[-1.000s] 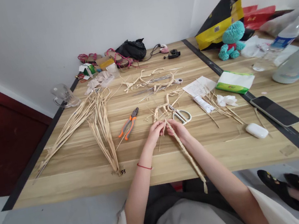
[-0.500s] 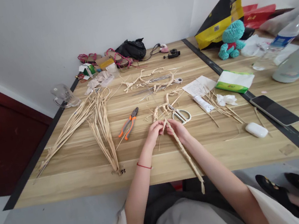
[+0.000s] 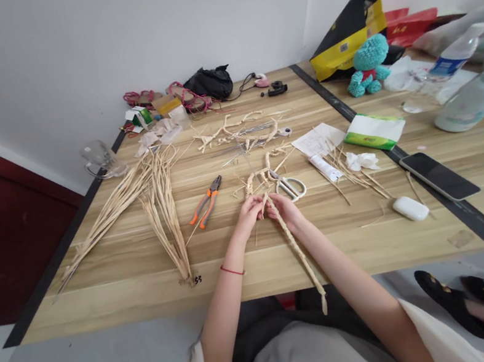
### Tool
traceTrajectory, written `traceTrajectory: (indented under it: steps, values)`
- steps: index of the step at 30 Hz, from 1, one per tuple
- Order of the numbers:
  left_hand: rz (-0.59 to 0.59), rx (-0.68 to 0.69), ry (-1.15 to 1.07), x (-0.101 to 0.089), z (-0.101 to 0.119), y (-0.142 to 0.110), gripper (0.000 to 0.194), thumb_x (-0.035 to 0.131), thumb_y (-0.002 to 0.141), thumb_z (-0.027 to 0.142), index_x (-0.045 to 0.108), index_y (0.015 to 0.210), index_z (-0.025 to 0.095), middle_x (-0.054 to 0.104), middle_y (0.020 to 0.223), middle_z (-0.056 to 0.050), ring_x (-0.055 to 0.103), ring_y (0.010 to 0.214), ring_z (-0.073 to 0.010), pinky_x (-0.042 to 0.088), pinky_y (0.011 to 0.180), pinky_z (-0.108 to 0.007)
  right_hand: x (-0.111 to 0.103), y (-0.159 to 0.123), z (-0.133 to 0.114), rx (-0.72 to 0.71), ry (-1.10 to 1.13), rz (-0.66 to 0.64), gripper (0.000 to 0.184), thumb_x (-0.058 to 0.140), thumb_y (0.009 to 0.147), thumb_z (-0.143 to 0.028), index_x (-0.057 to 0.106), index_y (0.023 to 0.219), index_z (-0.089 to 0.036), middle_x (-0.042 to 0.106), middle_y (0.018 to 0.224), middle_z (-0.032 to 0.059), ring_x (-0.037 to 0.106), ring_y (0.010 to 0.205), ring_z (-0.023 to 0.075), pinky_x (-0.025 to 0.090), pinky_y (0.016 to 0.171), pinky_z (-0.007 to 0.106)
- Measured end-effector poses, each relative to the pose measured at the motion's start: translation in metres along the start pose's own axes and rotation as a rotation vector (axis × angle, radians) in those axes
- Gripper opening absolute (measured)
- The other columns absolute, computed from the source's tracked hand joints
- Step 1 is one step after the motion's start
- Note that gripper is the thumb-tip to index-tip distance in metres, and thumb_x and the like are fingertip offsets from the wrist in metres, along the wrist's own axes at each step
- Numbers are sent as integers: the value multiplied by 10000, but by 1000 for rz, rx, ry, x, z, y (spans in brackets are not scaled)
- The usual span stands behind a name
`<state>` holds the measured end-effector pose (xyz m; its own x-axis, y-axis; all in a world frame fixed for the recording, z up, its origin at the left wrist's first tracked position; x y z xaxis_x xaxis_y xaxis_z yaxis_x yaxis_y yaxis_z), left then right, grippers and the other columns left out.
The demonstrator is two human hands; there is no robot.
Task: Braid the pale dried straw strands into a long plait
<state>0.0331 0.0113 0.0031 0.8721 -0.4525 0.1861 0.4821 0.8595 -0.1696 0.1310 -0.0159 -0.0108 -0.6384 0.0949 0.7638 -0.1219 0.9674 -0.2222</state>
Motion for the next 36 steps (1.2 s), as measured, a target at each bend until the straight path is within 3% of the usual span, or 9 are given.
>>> traceTrajectory:
  steps: [36]
  values:
    - [-43, 50, 47, 2, 0, 0, 249, 602, 712, 362, 476, 782, 160, 569, 664, 30, 441, 434, -35, 319, 430, -181, 2, -1, -1, 3, 40, -15, 121, 526, 779, -228, 516, 686, -152, 452, 519, -30, 379, 392, 57, 304, 317, 153]
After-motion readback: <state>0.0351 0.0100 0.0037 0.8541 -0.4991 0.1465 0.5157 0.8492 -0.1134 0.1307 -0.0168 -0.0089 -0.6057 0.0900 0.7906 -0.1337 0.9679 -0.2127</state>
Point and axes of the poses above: each hand's wrist, its own y-axis towards the middle knuckle, its own x-axis out of the palm, z = x × y, the point moved 4 cm from there along y, towards the middle knuckle
